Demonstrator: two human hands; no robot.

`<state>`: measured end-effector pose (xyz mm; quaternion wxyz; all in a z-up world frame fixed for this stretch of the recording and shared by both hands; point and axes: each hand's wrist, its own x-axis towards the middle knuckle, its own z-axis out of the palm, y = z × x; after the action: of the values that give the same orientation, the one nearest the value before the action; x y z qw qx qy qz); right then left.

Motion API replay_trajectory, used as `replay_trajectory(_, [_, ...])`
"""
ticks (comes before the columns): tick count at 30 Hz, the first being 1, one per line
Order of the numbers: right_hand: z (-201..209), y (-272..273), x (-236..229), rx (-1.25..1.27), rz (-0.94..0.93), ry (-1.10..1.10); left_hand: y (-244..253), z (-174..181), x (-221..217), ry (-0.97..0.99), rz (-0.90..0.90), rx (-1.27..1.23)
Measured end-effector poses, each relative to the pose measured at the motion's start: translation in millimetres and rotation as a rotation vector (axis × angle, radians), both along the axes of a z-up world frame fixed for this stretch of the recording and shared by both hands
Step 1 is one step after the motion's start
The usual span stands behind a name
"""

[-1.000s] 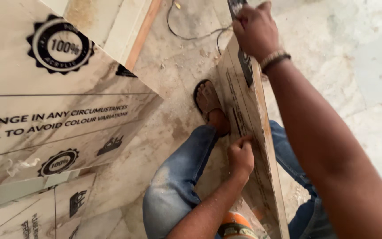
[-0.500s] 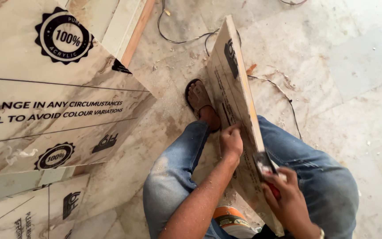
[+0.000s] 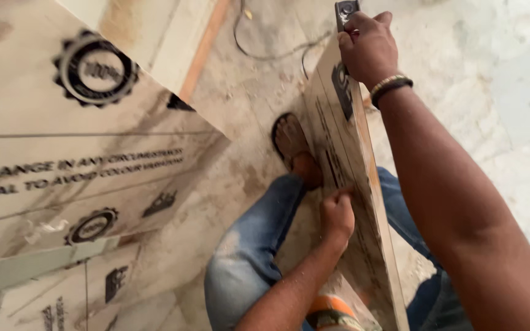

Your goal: The person sits on the floor and smooths the edges of a rectangular wooden board using a sanding block. They hold the board with one hand and rub the sanding block along the edges and corners with the other hand.

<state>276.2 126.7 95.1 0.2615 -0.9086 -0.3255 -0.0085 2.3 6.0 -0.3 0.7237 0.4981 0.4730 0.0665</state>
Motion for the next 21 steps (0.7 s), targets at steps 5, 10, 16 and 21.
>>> replay_trajectory(5, [9.0,-29.7,-47.4,-0.124,-0.082,0.273,15.9,1.0,-5.6,0.113,-0.138,-0.122])
replay_trajectory(10, [26.4,-204.8,-207.9,-0.146,-0.003,0.208,5.5,-17.2,-1.0,-0.009,-0.079,-0.055])
replay_trajectory(16, [62.9,-290.5,-299.7,-0.193,-0.119,0.326,-20.0,-44.4,5.7,-0.146,0.071,-0.085])
replay_trajectory(21, [21.4,-207.1,-192.7,-0.100,0.003,0.191,-19.2,-19.5,-4.6,-0.050,-0.044,-0.045])
